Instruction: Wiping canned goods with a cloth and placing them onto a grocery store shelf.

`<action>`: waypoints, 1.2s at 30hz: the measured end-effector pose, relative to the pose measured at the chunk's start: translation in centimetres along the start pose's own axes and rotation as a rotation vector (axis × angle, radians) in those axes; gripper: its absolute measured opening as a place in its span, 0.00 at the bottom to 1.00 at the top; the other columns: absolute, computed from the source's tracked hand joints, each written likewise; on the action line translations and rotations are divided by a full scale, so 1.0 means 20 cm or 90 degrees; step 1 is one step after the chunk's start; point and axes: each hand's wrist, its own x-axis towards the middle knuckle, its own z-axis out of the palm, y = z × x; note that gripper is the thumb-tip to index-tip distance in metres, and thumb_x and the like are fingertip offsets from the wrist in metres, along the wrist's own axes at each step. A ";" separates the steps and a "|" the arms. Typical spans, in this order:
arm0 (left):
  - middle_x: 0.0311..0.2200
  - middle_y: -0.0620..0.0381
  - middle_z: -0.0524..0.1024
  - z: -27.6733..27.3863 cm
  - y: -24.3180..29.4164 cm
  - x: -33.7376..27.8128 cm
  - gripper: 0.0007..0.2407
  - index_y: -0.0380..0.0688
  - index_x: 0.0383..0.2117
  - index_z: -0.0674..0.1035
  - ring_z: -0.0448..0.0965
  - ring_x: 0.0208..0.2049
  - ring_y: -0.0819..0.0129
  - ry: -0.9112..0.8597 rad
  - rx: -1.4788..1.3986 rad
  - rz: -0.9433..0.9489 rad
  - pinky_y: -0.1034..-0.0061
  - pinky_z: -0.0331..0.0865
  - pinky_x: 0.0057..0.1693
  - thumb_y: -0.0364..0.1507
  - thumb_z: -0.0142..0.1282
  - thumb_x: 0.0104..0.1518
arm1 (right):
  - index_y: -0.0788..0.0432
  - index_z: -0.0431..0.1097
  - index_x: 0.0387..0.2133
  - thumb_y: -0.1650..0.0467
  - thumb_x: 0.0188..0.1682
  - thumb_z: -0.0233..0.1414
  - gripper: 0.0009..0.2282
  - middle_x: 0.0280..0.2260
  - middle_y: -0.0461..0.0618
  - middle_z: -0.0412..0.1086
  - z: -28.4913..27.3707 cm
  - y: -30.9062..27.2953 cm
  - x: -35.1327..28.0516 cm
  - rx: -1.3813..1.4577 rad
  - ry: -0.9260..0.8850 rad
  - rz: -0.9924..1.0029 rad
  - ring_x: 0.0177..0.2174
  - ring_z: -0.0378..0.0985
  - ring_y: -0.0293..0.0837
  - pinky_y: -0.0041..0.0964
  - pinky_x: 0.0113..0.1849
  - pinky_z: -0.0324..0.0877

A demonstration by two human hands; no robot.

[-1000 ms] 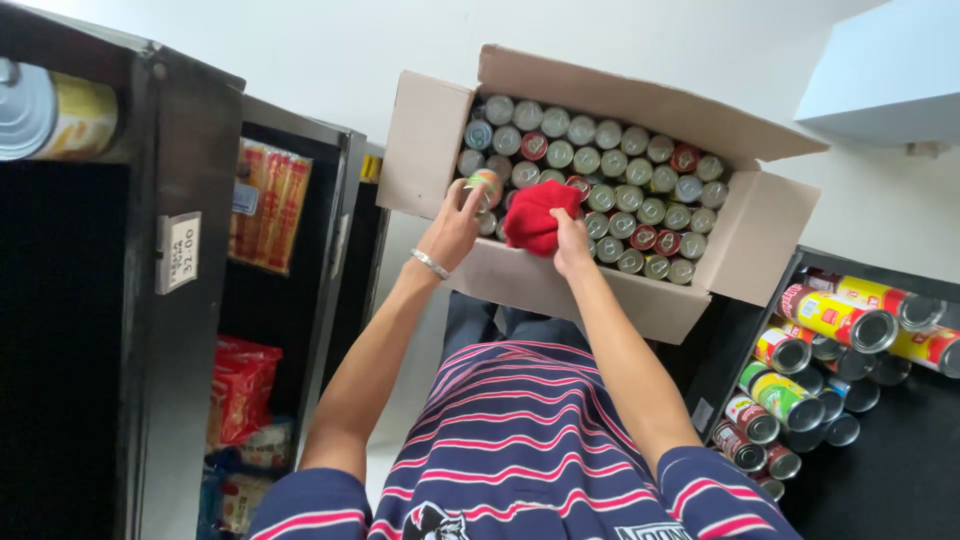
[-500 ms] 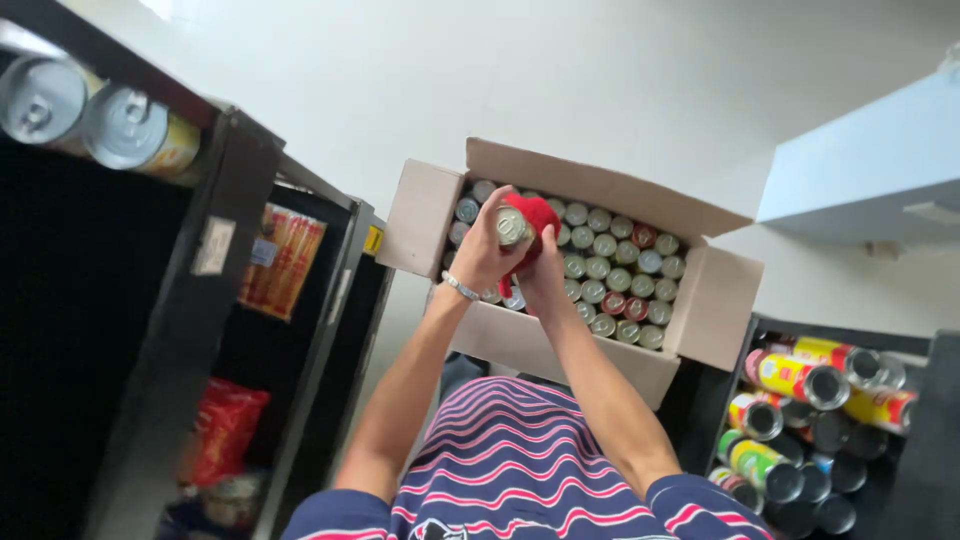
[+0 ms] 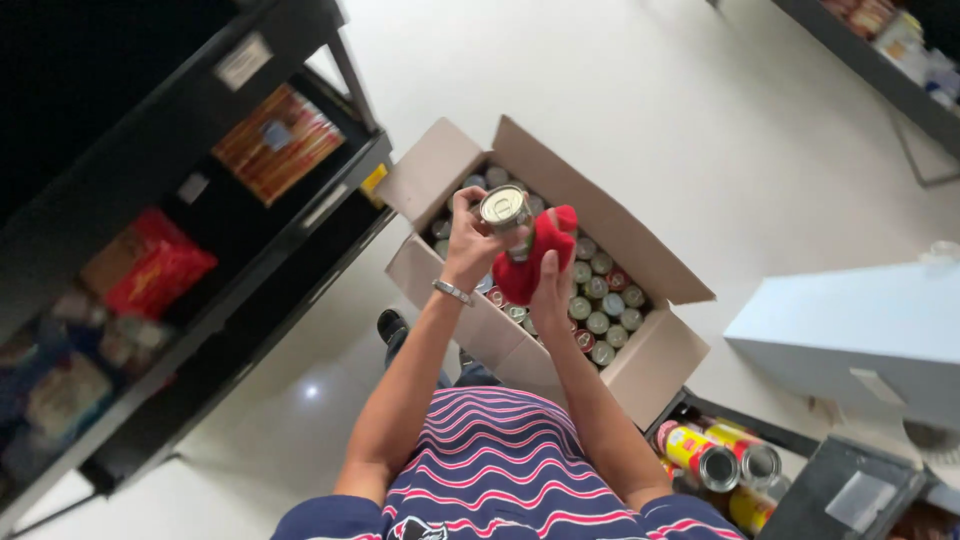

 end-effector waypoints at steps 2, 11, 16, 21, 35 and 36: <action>0.46 0.52 0.79 -0.03 0.05 -0.08 0.32 0.41 0.56 0.59 0.81 0.46 0.69 0.091 -0.090 0.015 0.73 0.77 0.53 0.27 0.72 0.50 | 0.66 0.59 0.64 0.59 0.63 0.39 0.24 0.56 0.56 0.67 0.07 -0.06 -0.03 -0.036 -0.061 0.004 0.53 0.69 0.46 0.41 0.55 0.68; 0.44 0.57 0.80 -0.20 0.29 -0.56 0.18 0.35 0.53 0.76 0.77 0.43 0.76 0.320 -0.019 0.150 0.79 0.73 0.50 0.38 0.54 0.68 | 0.62 0.58 0.66 0.57 0.63 0.35 0.25 0.61 0.58 0.57 0.64 -0.41 -0.34 -0.313 -0.270 -0.437 0.59 0.62 0.51 0.43 0.61 0.61; 0.41 0.59 0.80 -0.27 0.44 -0.87 0.19 0.33 0.52 0.78 0.76 0.41 0.78 0.427 0.097 0.189 0.82 0.72 0.48 0.40 0.50 0.70 | 0.63 0.53 0.71 0.56 0.65 0.35 0.29 0.66 0.69 0.55 0.92 -0.37 -0.37 -0.064 -0.471 -0.199 0.61 0.59 0.60 0.49 0.63 0.56; 0.46 0.61 0.79 -0.38 0.78 -1.19 0.21 0.34 0.54 0.75 0.77 0.45 0.77 0.535 0.094 0.322 0.81 0.71 0.51 0.42 0.46 0.70 | 0.62 0.52 0.70 0.55 0.66 0.38 0.28 0.71 0.63 0.50 1.11 -0.46 -0.83 -0.105 -0.623 -0.333 0.71 0.53 0.58 0.48 0.69 0.52; 0.39 0.53 0.80 -0.61 1.13 -1.86 0.14 0.34 0.49 0.80 0.77 0.39 0.73 0.813 0.240 0.282 0.77 0.72 0.47 0.34 0.51 0.69 | 0.64 0.58 0.63 0.59 0.65 0.39 0.23 0.55 0.53 0.69 1.49 0.08 -1.30 0.171 -0.703 0.102 0.51 0.72 0.42 0.37 0.54 0.70; 0.36 0.48 0.81 -0.59 1.21 -1.90 0.15 0.33 0.48 0.81 0.78 0.36 0.69 0.888 0.278 0.176 0.74 0.72 0.45 0.34 0.53 0.67 | 0.65 0.61 0.60 0.60 0.65 0.39 0.20 0.52 0.53 0.70 1.51 0.10 -1.35 0.159 -0.673 0.098 0.48 0.74 0.41 0.36 0.50 0.72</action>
